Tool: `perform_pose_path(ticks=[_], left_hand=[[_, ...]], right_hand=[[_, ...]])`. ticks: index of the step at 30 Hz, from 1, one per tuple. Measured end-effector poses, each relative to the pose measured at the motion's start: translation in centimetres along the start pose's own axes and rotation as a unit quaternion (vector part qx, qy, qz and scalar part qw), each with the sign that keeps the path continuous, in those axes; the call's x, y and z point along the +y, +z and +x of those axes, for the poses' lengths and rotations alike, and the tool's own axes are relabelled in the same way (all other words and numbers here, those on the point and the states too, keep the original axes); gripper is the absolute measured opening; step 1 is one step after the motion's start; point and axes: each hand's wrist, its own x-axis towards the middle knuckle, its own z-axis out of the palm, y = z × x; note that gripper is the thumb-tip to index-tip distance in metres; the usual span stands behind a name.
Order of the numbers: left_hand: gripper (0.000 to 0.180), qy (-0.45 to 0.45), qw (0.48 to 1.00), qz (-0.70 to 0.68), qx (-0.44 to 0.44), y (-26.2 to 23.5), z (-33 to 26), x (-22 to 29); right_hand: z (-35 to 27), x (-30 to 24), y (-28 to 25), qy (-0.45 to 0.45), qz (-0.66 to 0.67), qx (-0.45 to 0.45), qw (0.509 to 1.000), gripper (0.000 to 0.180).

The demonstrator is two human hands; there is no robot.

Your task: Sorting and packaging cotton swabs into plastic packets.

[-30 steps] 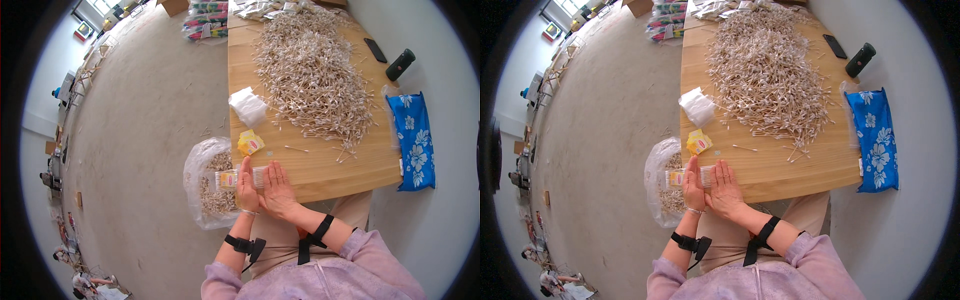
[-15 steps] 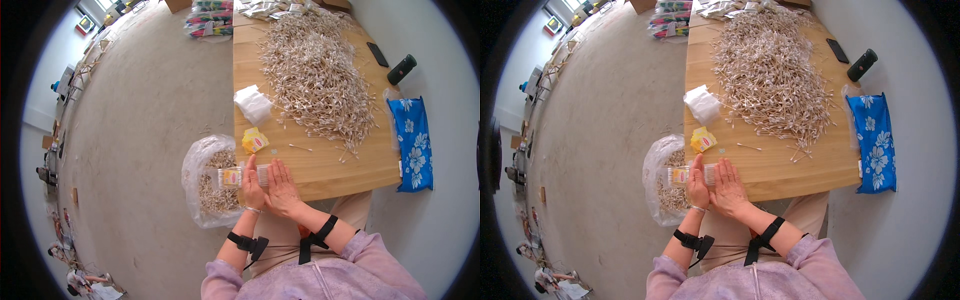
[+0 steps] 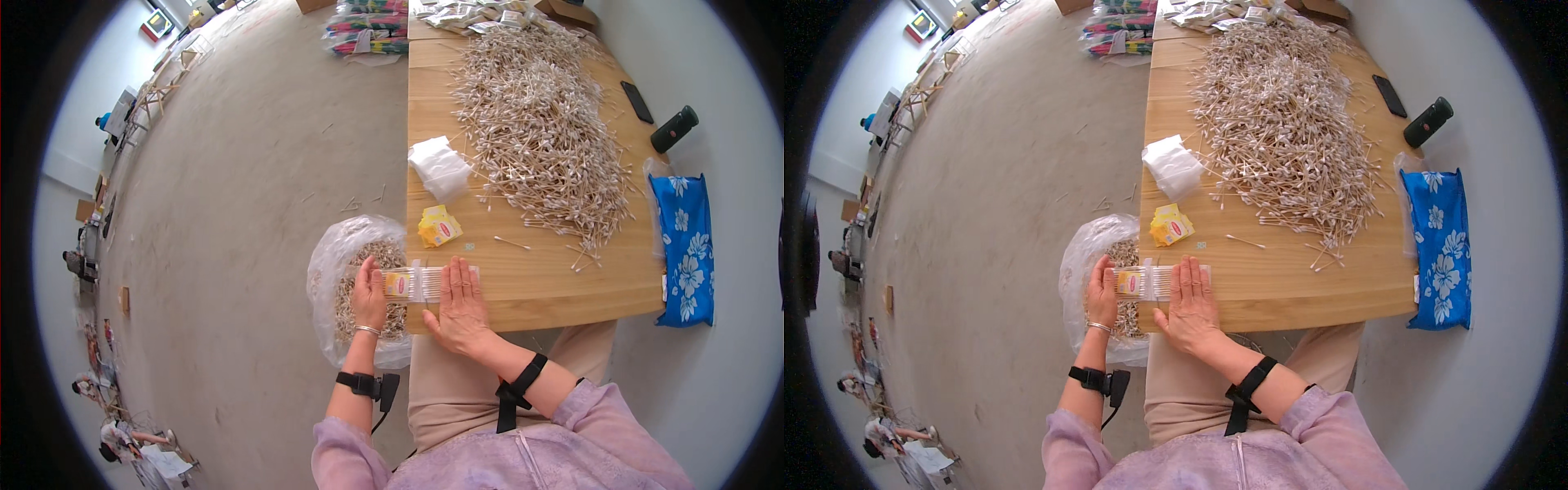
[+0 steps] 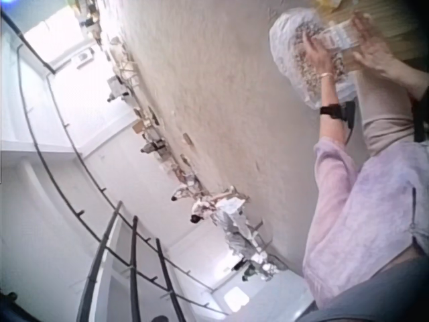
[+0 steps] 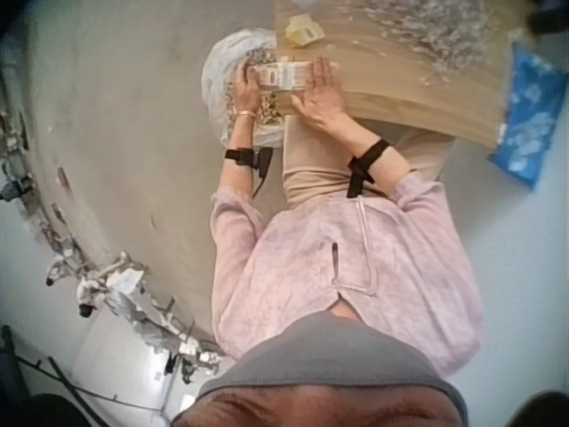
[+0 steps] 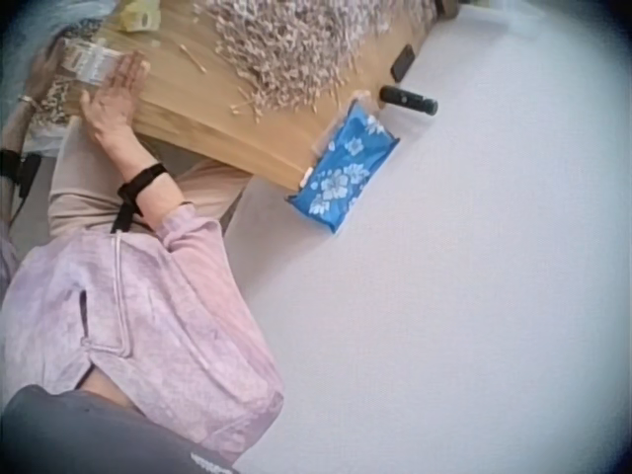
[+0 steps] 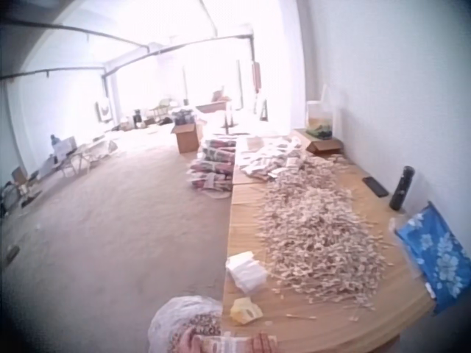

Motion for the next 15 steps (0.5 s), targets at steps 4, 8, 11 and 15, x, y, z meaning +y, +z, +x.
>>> perform_pose_path(ticks=[4, 8, 11, 15], left_hand=[[0.037, -0.071, 0.989, -0.101, -0.078, 0.4, 0.8, -1.5], [0.034, -0.096, 0.978, -0.171, -0.076, 0.9, 0.5, -1.9], [0.036, -0.086, 0.976, -0.188, -0.064, 1.0, 0.3, -1.3], [0.034, -0.044, 0.986, -0.152, -0.048, 1.0, 0.0, 0.4]], right_hand=[[0.4, -0.5, 0.1, 0.001, 0.001, -0.01, 1.0, 0.096], [0.5, -0.9, 0.1, 0.0, -0.003, -0.017, 1.0, 0.096], [0.6, -1.3, 0.2, 0.01, 0.001, -0.027, 1.0, 0.097], [0.8, -2.0, 0.8, 0.009, 0.016, -0.015, 1.0, 0.098]])
